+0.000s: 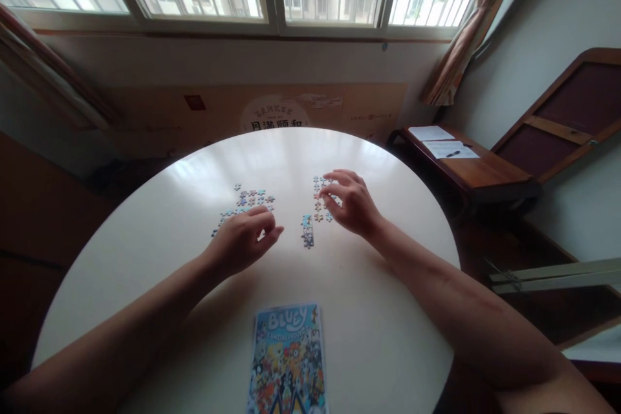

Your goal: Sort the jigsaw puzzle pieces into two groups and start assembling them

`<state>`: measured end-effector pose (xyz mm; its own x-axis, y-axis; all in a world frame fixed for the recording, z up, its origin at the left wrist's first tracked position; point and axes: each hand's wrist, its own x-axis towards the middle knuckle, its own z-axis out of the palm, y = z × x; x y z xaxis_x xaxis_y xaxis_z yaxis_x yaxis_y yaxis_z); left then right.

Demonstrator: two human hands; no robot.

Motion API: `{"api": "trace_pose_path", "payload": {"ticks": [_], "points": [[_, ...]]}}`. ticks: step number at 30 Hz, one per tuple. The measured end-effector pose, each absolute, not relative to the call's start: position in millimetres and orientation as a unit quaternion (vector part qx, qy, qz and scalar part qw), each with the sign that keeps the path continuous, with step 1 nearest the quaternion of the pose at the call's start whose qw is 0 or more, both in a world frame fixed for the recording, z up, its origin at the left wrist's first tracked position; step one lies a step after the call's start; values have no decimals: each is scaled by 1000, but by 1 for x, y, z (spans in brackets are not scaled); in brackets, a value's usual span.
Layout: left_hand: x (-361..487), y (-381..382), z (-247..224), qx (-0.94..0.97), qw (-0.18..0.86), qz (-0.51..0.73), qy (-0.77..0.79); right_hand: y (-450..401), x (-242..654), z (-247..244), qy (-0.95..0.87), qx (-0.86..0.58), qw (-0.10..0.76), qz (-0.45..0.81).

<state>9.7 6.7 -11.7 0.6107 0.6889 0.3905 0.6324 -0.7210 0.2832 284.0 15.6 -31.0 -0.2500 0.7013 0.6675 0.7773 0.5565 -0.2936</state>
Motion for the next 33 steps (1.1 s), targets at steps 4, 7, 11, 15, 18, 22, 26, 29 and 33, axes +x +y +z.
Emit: {"api": "trace_pose_path", "payload": {"ticks": [4,7,11,15,18,22,26,29,33], "points": [[11,8,-13,897,49,258,355,17,286,-31,-787,-468,399,-49],[11,9,-12,900,44,272,338,18,286,-31,-786,-462,408,-52],[9,10,-11,902,49,276,327,18,284,-31,-784,-457,415,-60],[10,8,-11,903,58,273,326,17,284,-31,-783,-459,416,-60],[11,6,-9,901,57,285,321,17,286,-32,-781,-460,418,-61],[1,9,3,885,27,324,334,16,286,-33,-780,-452,428,-57],[-25,20,23,817,-46,413,401,15,284,-33,-766,-435,470,-58],[-43,27,33,766,-83,458,444,14,284,-32,-752,-439,490,-51],[-53,35,32,748,-91,459,471,12,285,-29,-743,-440,502,-42]]}}
